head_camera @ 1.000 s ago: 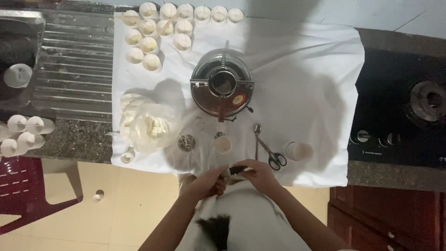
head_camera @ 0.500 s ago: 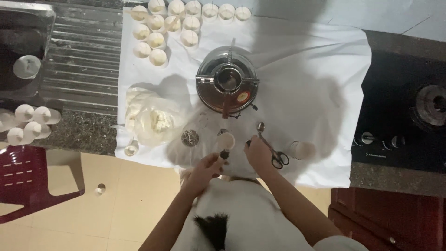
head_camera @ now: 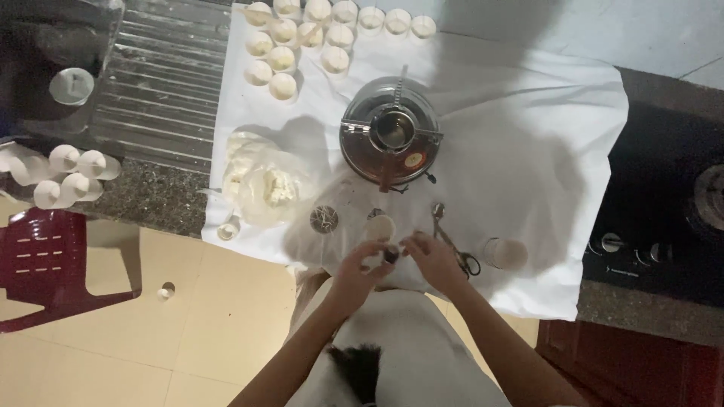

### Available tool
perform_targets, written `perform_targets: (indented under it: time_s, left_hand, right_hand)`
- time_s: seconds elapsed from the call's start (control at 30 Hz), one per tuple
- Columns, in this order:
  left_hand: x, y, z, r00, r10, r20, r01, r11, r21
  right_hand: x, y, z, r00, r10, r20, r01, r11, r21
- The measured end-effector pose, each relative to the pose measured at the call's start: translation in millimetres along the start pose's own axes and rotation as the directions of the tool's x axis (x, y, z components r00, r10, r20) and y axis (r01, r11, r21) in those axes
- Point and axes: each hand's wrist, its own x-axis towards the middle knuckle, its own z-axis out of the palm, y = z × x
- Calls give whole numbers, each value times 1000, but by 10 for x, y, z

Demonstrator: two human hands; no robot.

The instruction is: Preparing candle wicks and stirring melting wax in a small pot on a portable stove.

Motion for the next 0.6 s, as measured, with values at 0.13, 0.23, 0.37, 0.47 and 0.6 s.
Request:
perform_targets:
  time_s: [0.13, 0.23, 0.37, 0.47, 0.6]
  left_hand:
    - [2, -24, 42, 989, 144, 24, -146, 978, 151]
    - [23, -100, 97, 991, 130, 34, -133, 985, 112]
    - [-21, -9, 42, 998, -8, 63, 8, 1000, 1]
    - [-124, -141, -151, 987, -144, -78, 136, 986, -94]
    - [-265, -559, -662, 935, -253, -246, 317, 910, 268]
  right_hand:
    - [-296, 73, 325, 926, 158, 344, -375, 506, 777]
    - [-319, 278, 523, 922, 62, 381, -383, 272, 883]
    - [-399, -154, 146, 934, 19, 357, -354, 192, 915]
    - [-200, -362, -239, 970, 39, 241, -244, 189, 951]
    - [269, -580, -652, 997, 62, 52, -63, 183, 981]
